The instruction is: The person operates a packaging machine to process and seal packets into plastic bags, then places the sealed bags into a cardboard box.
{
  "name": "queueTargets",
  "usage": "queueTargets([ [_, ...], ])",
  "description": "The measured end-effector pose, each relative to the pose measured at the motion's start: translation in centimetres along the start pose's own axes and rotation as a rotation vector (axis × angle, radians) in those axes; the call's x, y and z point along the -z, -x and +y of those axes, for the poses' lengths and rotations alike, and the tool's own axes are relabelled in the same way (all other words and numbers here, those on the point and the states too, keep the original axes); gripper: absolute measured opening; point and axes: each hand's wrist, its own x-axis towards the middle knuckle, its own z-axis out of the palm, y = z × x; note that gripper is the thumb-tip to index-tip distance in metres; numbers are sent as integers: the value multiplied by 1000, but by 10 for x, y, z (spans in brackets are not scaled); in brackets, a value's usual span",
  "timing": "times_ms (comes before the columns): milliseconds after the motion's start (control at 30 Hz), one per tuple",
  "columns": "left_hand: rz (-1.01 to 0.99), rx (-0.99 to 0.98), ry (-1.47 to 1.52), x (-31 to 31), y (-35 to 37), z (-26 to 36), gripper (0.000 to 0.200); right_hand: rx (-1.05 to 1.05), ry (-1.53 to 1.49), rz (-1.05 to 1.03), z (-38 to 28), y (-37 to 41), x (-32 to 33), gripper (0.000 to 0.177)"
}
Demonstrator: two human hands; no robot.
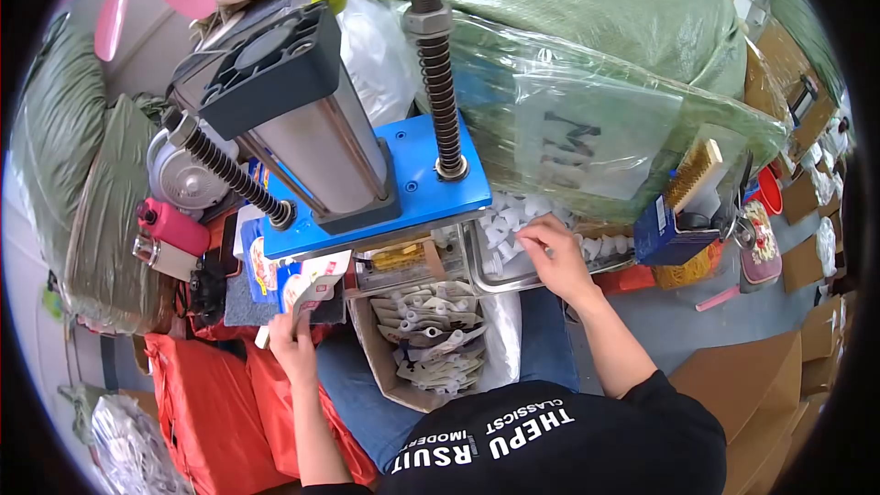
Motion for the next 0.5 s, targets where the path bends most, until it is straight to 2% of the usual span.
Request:
queueTargets([
  [67, 37, 281, 489, -3, 16, 31, 9, 90, -352, -21, -7, 2, 6, 16],
  [100, -24, 262, 515, -7, 28, 42, 8, 93, -358, -35, -11, 7, 4, 16],
  [200, -204, 167, 426, -9, 45, 91, 10, -226, -673, -386, -27, 26, -6, 15],
  [233, -252, 152, 388, -7, 41, 104, 10, -216, -682, -425, -35, 22, -5, 15],
  [300, -287, 154, 335, -5, 32, 113, 10, 45, -459, -459, -57, 0, 6, 16],
  [333, -296, 78, 320, -3, 27, 114, 11, 175, -347, -455, -65, -10, 10, 16],
  [367, -312, -8, 309, -1, 25, 115, 12, 181, -355, -457, -71, -17, 12, 16],
  [400, -311, -13, 303, 3, 24, 114, 12, 278, -292, -554, -77, -24, 14, 17],
  [467, -514, 19, 478, 9, 21, 114, 12, 470, -151, -743, -84, -32, 15, 18],
  [500, -611, 40, 568, 9, 21, 113, 13, 473, -149, -743, -85, -30, 14, 18],
])
